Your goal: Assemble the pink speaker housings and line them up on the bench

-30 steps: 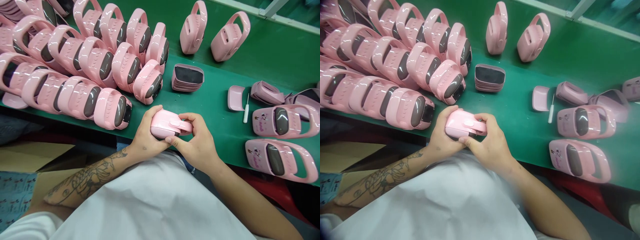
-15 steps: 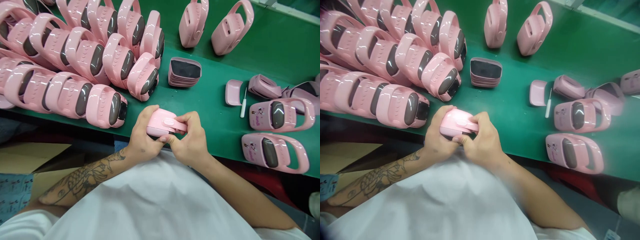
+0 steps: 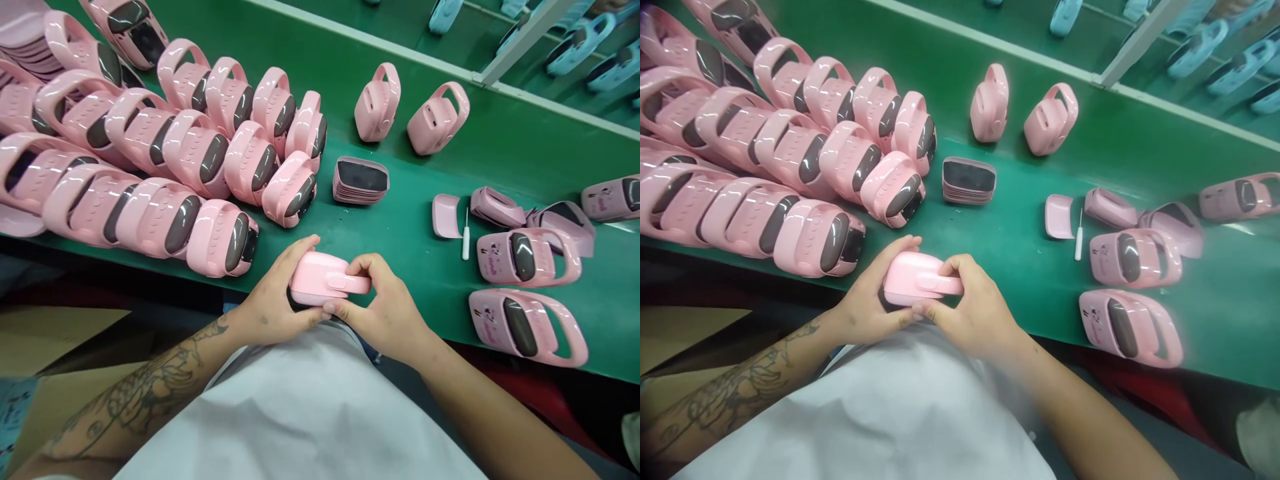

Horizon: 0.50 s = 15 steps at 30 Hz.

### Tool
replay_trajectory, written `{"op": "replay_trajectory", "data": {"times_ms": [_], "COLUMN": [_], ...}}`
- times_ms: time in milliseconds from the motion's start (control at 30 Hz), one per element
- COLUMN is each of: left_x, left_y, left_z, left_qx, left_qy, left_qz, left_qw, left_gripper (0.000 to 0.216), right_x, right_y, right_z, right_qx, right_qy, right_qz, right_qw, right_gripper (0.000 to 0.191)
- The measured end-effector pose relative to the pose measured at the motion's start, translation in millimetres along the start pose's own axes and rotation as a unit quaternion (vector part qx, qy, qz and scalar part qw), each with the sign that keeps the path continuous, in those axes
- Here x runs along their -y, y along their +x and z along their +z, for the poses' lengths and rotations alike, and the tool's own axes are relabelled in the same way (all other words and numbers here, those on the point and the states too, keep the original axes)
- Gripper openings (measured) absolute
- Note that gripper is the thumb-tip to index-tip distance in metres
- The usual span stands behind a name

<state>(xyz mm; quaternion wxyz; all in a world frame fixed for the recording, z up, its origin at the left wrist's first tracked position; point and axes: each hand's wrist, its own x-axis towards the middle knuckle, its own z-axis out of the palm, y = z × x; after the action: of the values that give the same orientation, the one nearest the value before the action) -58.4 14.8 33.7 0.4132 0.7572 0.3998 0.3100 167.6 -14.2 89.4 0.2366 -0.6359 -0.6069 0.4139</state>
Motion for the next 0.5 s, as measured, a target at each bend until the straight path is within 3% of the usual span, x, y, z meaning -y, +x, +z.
{"op": "replay_trajectory", "data": {"times_ms": [133,300,400,500], "left_x": [-1,-4,-6,-2], "left_y": [-2,3,4,-3], "left_z": [4,6,4,8], "left_qx": [-0.04,-0.06,-0.022,0.017], "left_qy": [0.05,0.066,0.006,-0.036], "left_qz": [0.03,0.094,0.067,0.006], "left_qw": [0.997,0.992,0.997,0.999], "left_gripper": [0.095,0.09,0.089,0.11], "right_x": [6,14,22,28], "right_y": [2,8,12,15], "right_z": [-5,-18,-22,-23], "right_qx": [0.04,0.123,0.147,0.15], "right_qy": [-0.003,-0.007,-0.012,-0.014], "right_qz": [0.006,-0.044,-0.06,-0.042], "right_qw": [0.999,0.991,0.987,0.988], "right_gripper": [0.046,0.075,0.075,0.075]}}
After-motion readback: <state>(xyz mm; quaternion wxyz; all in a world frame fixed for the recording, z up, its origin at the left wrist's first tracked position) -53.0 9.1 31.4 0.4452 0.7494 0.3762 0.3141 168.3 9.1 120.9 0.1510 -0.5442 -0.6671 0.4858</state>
